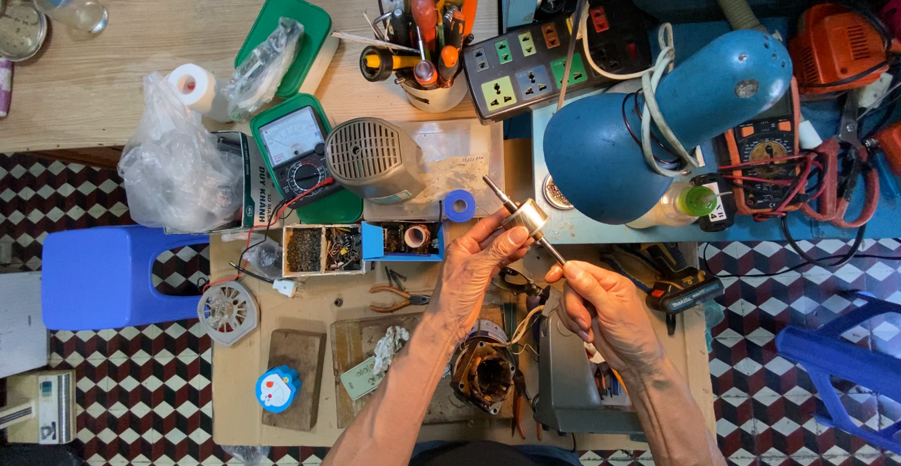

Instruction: The person disassembles a small electrical motor, cleans the rotor shaft with a cloth, and uses a flashlight to inspect the stator interior. They then retrieve a power drill from under the table and open a green parts container, removing a small component.

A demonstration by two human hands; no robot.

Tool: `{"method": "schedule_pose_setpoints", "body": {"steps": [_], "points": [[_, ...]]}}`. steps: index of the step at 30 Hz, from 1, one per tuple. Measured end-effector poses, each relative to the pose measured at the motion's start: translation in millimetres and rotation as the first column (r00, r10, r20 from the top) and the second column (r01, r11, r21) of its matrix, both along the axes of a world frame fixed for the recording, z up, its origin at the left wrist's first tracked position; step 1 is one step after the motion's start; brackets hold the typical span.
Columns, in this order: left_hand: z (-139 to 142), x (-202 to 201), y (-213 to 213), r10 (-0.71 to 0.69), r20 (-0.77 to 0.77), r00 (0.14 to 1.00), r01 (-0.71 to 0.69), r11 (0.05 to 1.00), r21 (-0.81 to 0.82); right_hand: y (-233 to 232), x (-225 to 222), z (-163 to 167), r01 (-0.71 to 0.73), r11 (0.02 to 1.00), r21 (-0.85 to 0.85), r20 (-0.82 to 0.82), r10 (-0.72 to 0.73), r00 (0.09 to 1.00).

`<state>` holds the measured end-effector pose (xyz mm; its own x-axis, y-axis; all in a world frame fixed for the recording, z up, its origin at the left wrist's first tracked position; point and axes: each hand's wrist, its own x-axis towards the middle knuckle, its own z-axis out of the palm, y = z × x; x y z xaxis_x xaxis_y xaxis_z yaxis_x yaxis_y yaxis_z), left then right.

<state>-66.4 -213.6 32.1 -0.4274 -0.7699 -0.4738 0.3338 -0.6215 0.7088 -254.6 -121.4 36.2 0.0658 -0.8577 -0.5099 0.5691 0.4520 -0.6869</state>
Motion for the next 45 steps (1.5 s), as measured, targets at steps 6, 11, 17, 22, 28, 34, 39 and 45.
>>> {"method": "schedule_pose_setpoints", "body": {"steps": [6,11,17,22,28,34,39,45], "points": [[1,-1,1,-0.002,-0.019,1.0,0.001,1.0,-0.018,1,-1,0,-0.004,1.0,-0.006,0.006,0.004,1.0],[5,-1,2,-0.011,0.002,1.0,0.011,1.0,-0.028,4,-1,1,0.005,1.0,0.004,0.013,-0.005,1.0],[12,-2,3,-0.032,0.0,0.999,0.032,0.999,-0.041,7,0,3,0.014,1.0,-0.006,0.009,-0.013,1.0],[15,-2,6,-0.046,0.001,0.999,0.046,0.998,-0.036,11,-1,2,0.011,1.0,0.017,-0.03,-0.011,0.999],[15,-1,8,-0.057,-0.02,0.998,0.056,0.998,-0.014,12,-3,2,0.006,1.0,0.023,-0.034,-0.005,0.999],[9,-1,10,0.005,-0.087,0.996,-0.001,0.999,0.046,8,0,15,-0.02,0.999,0.041,-0.1,0.024,0.995],[0,-1,13,0.113,-0.213,0.97,-0.102,0.993,0.063,9,-4,26,0.098,0.995,0.032,-0.038,-0.097,0.995],[-5,2,15,0.175,-0.23,0.957,-0.163,0.984,0.07,18,-13,15,0.177,0.984,0.007,-0.233,-0.171,0.957]]}}
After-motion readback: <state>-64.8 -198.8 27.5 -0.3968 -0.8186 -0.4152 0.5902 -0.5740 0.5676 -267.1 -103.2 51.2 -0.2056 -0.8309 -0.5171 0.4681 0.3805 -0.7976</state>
